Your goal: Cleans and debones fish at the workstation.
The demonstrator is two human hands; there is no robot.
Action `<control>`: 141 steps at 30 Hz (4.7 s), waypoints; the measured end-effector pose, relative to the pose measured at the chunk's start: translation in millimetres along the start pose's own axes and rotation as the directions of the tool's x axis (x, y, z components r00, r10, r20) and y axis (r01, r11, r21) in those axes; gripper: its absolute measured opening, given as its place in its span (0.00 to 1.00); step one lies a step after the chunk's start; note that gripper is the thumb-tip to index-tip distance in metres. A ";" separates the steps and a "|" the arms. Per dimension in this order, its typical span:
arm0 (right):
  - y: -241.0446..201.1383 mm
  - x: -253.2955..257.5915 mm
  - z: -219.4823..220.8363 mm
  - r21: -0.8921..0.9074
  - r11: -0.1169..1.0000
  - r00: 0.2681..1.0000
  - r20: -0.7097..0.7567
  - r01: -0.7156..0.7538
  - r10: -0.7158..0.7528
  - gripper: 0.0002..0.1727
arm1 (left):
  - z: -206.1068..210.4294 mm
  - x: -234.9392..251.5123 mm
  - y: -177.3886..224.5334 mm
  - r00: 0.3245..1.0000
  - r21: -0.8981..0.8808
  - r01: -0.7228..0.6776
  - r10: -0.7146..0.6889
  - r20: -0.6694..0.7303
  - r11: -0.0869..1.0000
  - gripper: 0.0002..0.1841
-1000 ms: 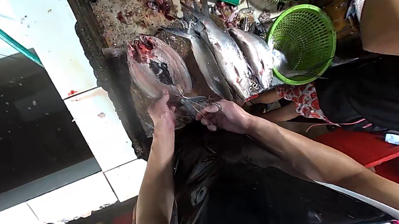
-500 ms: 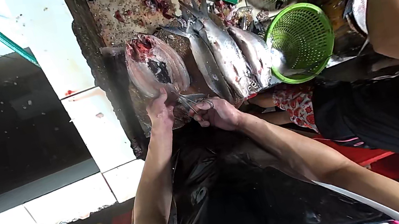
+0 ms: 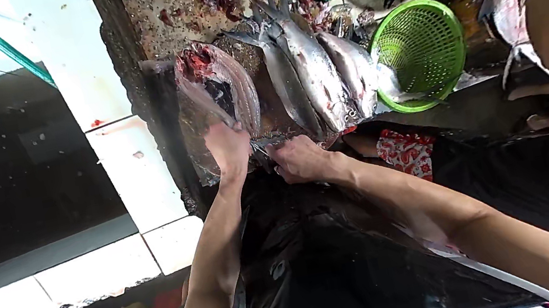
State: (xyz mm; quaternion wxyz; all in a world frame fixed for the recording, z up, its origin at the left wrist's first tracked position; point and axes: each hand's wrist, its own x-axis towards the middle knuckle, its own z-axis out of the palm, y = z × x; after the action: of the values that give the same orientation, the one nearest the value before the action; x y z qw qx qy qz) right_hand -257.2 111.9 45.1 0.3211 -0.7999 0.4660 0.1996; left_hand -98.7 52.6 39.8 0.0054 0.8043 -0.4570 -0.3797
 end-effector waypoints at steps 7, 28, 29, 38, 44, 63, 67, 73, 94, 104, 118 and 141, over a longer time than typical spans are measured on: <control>-2.6 -4.7 6.5 0.050 0.998 0.998 -0.061 -0.025 0.028 0.20 | 3.2 9.8 -10.5 1.000 -0.164 0.015 -0.014 0.003 0.986 0.16; 56.9 -59.2 46.1 0.713 0.687 0.912 -0.364 0.143 0.189 0.27 | 38.0 28.3 -46.3 0.981 -0.981 0.194 0.021 0.194 -0.012 0.15; 60.4 -64.5 46.3 0.710 0.704 0.936 -0.239 -0.012 0.257 0.26 | 37.4 28.6 -46.5 0.985 -0.985 0.170 0.004 0.171 0.030 0.17; 49.0 -121.5 13.8 0.748 0.649 0.929 -0.129 -0.138 0.347 0.21 | 28.9 24.0 -43.2 0.991 -0.965 0.128 -0.062 0.117 0.231 0.18; 19.4 -59.4 4.0 0.982 0.080 0.981 -0.175 0.169 0.086 0.15 | 33.4 24.1 -50.6 0.974 -0.979 0.202 0.102 0.203 0.027 0.14; 19.9 -26.6 21.6 0.991 -0.131 0.997 -0.030 0.038 0.068 0.26 | 39.3 30.9 -51.8 0.974 -0.974 0.224 0.031 0.223 -0.036 0.16; 16.8 -5.0 23.7 0.981 -0.188 0.998 -0.030 0.041 0.061 0.28 | 38.6 30.5 -49.3 0.969 -0.967 0.248 0.015 0.248 -0.058 0.16; 13.1 24.7 13.1 0.979 -0.202 0.999 -0.024 0.032 0.042 0.24 | 35.5 29.8 -46.8 0.973 -0.973 0.230 -0.017 0.231 -0.017 0.13; 19.9 11.7 32.9 0.665 0.725 0.970 -0.245 0.178 -0.014 0.17 | 10.4 28.8 -55.8 0.988 -0.960 0.150 -0.060 0.140 0.236 0.23; 36.2 -3.4 43.3 0.929 0.262 0.964 -0.240 0.262 -0.113 0.17 | 20.2 27.4 -60.0 0.960 -0.964 0.266 0.102 0.262 -0.023 0.17; 53.4 -44.5 64.8 0.852 0.475 0.973 -0.221 0.223 -0.060 0.19 | 23.1 33.4 -60.1 0.956 -0.959 0.265 0.156 0.248 -0.101 0.15; 40.5 -163.3 42.6 0.210 0.904 0.880 -0.230 -0.372 0.416 0.32 | 10.3 50.1 -65.1 0.996 -0.971 0.061 0.054 0.076 0.233 0.21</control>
State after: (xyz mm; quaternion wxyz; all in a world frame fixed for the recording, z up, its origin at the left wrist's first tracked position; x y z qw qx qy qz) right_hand -372.8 227.9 102.4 0.2703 -0.6792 0.6731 0.1123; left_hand -42.7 57.0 -21.1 0.4804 0.6103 -0.1213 -0.6181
